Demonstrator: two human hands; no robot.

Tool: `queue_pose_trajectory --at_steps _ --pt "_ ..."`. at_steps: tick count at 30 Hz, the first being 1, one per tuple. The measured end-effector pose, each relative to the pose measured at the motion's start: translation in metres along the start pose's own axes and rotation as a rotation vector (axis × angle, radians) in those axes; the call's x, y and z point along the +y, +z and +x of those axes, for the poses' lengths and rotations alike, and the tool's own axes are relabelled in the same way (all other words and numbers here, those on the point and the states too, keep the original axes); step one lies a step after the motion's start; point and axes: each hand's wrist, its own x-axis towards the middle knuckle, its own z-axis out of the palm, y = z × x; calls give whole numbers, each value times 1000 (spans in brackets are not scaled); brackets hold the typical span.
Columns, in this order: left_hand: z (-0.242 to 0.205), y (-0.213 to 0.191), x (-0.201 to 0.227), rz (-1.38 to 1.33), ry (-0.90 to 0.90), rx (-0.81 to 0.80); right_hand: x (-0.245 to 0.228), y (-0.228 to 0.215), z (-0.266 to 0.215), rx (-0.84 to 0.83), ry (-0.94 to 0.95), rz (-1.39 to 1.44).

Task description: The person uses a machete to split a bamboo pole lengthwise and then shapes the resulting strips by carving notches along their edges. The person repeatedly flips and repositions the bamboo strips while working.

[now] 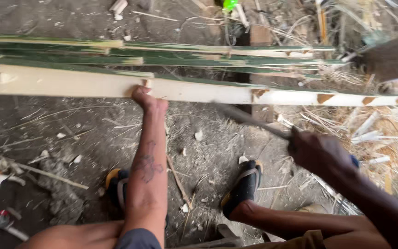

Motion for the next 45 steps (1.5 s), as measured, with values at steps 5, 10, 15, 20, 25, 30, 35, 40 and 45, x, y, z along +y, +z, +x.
queue_pose_trajectory --at_steps 5,10,15,20,25,30,35,40,45 --pt "7 -1 3 -85 52 -266 35 -9 9 167 -15 -178" --pt "24 20 6 -80 103 -74 66 -8 -1 -136 203 65" --pt "27 22 9 90 84 79 3 36 -23 -29 134 256" --pt "4 30 -22 537 121 287 -16 11 -22 17 200 409" --pt "-32 44 -140 376 -262 -101 -23 -14 -7 9 251 586" --pt "0 52 -184 348 -368 111 -43 -41 14 87 132 596" --pt "15 26 -112 475 -161 193 -31 -56 12 -174 291 284" --pt "29 -12 5 530 197 268 -25 -18 13 -198 347 212" --pt "19 -11 -19 350 134 318 -31 13 34 -121 250 204"
